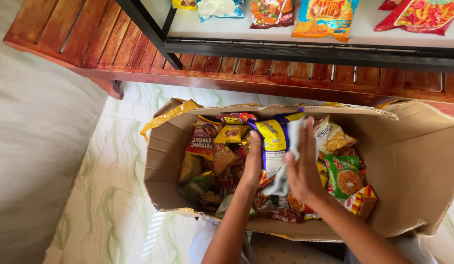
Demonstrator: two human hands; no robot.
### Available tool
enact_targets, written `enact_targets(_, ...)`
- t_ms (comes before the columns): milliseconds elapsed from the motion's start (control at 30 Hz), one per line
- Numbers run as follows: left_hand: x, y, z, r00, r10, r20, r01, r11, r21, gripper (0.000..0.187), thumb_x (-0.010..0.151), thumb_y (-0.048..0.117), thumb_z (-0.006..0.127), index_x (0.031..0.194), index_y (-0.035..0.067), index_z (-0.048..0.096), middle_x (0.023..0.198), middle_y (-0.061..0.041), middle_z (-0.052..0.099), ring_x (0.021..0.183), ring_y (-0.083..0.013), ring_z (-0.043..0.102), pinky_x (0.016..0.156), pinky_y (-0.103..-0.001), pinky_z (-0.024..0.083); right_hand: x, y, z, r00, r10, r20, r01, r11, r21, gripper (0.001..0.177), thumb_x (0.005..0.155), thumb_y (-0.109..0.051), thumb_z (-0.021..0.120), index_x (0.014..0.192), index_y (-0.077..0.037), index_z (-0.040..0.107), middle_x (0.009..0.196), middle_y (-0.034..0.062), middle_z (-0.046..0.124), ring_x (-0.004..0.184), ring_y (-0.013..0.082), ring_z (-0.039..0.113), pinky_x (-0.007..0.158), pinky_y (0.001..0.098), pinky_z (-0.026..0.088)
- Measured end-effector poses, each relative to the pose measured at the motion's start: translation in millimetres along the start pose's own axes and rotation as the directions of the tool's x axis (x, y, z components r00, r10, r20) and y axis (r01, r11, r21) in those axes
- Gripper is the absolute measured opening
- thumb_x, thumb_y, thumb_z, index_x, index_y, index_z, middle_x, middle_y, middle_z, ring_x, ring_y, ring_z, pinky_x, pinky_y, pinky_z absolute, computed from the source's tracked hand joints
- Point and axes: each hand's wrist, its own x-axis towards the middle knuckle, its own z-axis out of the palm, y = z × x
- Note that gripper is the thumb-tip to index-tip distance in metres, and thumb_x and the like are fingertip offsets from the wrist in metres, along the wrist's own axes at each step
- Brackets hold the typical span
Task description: Clean snack bags with a cloth and organize them on a shelf.
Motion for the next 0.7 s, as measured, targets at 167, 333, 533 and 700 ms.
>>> enact_targets(167, 37, -57, -56, 0.982, -0.022, 0.187, 0.061, 0.977, -0.206, 0.077, 0.108, 0.071, 0.032, 0.134, 0.003, 0.055, 0.123, -0.016, 0.067, 0.108, -0.0274, 0.07, 0.095, -0.039, 0.058, -24, -8, 24, 0.945, -0.217, 0.243, 0.273, 0.935, -0.226, 0.066, 0.112, -0.045, 0.027, 0.163, -0.004, 0.018, 0.172, 0.0167, 0.011, 0.16, 0.035, 0.008, 0.128, 0.056, 0.004)
enact_targets(333, 28, -54, -42, 0.992, 0.031, 0.12, -0.042, 0.996, 0.084, 0.077, 0.111, 0.068, 0.029, 0.131, -0.002, 0.056, 0.121, -0.017, 0.066, 0.105, -0.0252, 0.067, 0.094, -0.041, 0.058, -1, 0, 6, 0.905, -0.328, 0.27, 0.42, 0.783, -0.458, 0.053, 0.105, -0.042, 0.03, 0.156, -0.029, 0.038, 0.167, -0.0012, 0.032, 0.156, 0.0293, 0.023, 0.128, 0.0547, 0.008)
enact_targets(533, -7, -14, 19, 0.994, 0.034, 0.105, -0.056, 0.976, 0.21, 0.066, 0.107, 0.057, 0.037, 0.146, 0.006, 0.05, 0.14, -0.01, 0.061, 0.125, -0.0199, 0.059, 0.111, -0.038, 0.045, 21, 36, -25, 0.999, 0.034, 0.018, -0.031, 0.984, -0.176, 0.064, 0.11, -0.052, 0.027, 0.165, -0.02, 0.027, 0.174, 0.0143, 0.015, 0.161, 0.0405, 0.019, 0.131, 0.0502, 0.017)
enact_targets(700, -25, 21, 44, 0.963, 0.201, 0.177, -0.226, 0.965, 0.133, 0.087, 0.098, 0.069, 0.018, 0.165, 0.015, 0.018, 0.171, -0.01, 0.023, 0.156, -0.023, 0.025, 0.127, -0.039, 0.019, 6, 59, -4, 0.873, 0.415, 0.255, -0.478, 0.832, 0.281, 0.109, 0.089, -0.07, 0.036, 0.165, -0.008, -0.012, 0.17, 0.0234, 0.002, 0.154, 0.0392, 0.011, 0.118, 0.0484, 0.023)
